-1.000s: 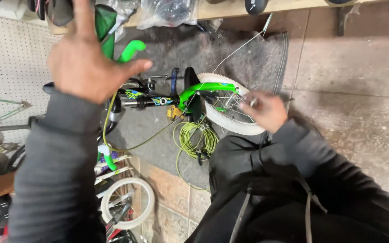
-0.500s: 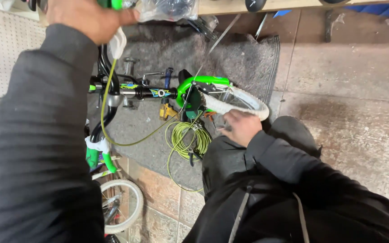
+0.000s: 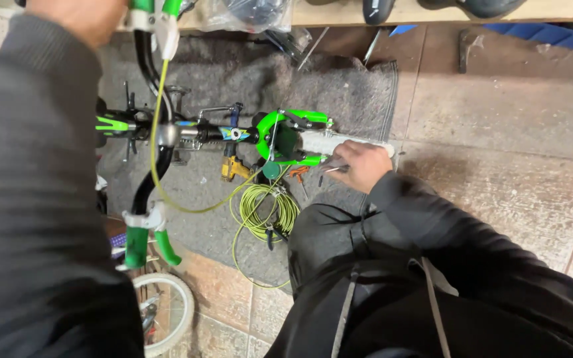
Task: The person uses a screwdriver to tighten bolts on the front wheel axle of a green children's bicycle. They repeatedly spin the wheel to check alignment and continue adjusting the axle nuts while holding the handlebars.
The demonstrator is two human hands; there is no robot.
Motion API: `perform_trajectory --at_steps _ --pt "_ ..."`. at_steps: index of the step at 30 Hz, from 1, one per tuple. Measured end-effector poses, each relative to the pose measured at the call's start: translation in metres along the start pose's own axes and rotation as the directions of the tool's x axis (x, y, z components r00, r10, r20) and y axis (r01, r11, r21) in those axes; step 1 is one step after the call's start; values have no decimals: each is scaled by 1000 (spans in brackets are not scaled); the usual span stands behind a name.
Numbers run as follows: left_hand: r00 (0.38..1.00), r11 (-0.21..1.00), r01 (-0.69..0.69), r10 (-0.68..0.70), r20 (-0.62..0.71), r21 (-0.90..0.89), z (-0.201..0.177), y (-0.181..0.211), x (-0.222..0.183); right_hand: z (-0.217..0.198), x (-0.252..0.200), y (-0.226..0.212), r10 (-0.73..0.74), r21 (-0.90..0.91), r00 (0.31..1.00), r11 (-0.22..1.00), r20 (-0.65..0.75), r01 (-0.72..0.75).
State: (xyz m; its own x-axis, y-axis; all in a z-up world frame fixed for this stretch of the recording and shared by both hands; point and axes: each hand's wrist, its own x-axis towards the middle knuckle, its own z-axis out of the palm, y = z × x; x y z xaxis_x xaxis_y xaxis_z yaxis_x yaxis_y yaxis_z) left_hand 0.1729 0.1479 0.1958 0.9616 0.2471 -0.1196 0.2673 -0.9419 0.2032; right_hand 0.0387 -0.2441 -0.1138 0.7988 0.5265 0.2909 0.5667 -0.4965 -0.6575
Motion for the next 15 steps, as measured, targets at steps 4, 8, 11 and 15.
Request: perform_trajectory --at_steps 4,8,11,15 --pt "999 932 7 -20 -32 -364 -16 -26 -83 0 3 22 1 35 1000 999 21 -2" --pt "956 781 286 -194 220 -554 37 -54 -131 -4 18 24 -43 8 995 999 90 42" --pt "976 714 76 89 197 -696 91 -58 -138 -30 43 -6 -52 -100 989 993 139 67" --pt "930 466 -2 327 170 -885 100 -55 -132 -15 48 -15 -14 -208 963 975 270 72"
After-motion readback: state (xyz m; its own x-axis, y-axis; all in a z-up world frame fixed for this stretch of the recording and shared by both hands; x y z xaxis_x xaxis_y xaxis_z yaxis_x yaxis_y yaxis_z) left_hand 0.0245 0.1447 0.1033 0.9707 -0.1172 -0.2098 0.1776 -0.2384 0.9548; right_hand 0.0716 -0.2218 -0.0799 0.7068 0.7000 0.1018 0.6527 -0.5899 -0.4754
